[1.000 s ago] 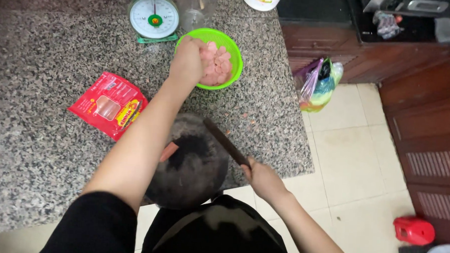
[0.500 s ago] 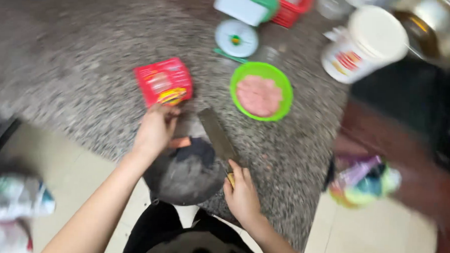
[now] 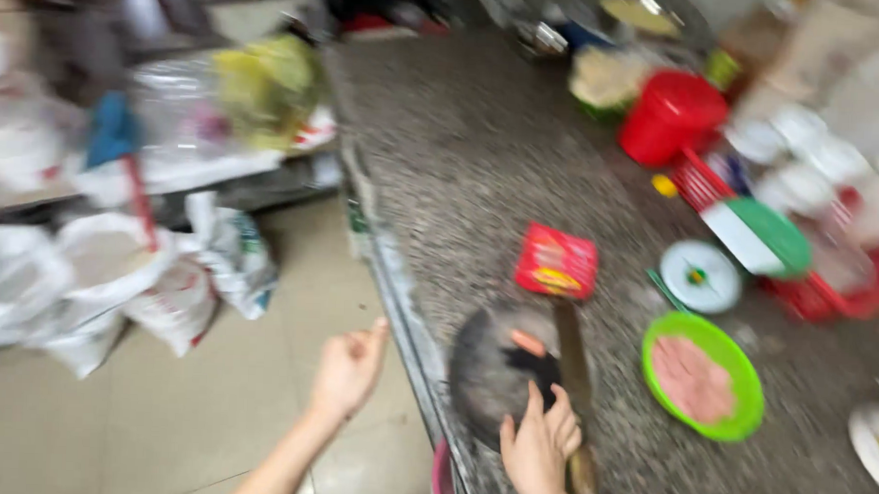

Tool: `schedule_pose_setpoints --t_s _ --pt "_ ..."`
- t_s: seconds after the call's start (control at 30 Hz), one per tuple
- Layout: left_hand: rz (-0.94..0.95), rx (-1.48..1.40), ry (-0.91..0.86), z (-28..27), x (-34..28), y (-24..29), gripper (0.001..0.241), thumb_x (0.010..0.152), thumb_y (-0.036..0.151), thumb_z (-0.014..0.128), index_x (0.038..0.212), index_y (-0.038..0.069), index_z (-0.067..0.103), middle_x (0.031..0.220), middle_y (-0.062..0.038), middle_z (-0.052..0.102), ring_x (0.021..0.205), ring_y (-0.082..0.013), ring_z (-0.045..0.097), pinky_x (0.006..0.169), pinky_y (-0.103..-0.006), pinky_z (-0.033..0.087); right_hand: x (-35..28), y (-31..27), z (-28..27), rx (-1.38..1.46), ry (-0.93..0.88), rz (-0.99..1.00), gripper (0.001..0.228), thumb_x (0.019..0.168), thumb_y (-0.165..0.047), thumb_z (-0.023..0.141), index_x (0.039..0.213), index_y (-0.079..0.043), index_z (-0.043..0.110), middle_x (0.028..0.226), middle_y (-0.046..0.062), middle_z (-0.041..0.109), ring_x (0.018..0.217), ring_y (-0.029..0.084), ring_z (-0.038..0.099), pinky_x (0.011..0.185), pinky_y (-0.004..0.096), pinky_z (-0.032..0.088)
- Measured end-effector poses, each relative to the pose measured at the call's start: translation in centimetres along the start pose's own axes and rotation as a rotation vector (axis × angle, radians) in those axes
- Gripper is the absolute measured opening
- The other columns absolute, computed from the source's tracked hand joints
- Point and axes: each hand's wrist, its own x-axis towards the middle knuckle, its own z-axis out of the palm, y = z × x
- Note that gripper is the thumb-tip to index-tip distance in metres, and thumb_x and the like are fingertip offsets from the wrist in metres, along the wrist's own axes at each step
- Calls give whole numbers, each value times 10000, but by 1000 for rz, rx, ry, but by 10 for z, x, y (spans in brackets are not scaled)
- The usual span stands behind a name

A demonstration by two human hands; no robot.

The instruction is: Slice sausages on a wooden cutting board using a kitchen knife.

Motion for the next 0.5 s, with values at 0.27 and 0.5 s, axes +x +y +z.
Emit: schedule_pose_setpoints --t_s 0.27,0.5 --pt "-2 -274 229 -114 -107 -45 656 1061 483 448 592 32 368 546 -13 324 557 -117 343 502 -390 349 -57 -167 37 325 36 -403 565 690 -323 774 1245 -270 682 1281 56 565 1178 304 548 1041 535 382" --pt "-89 -311 663 -277 -270 -194 594 1053 444 454 608 52 411 565 44 368 575 -90 342 492 -341 333 -213 -346 24 571 -237 -822 424 761 -205 767 1178 -269 730 1237 29 613 1194 278 560 996 460 418"
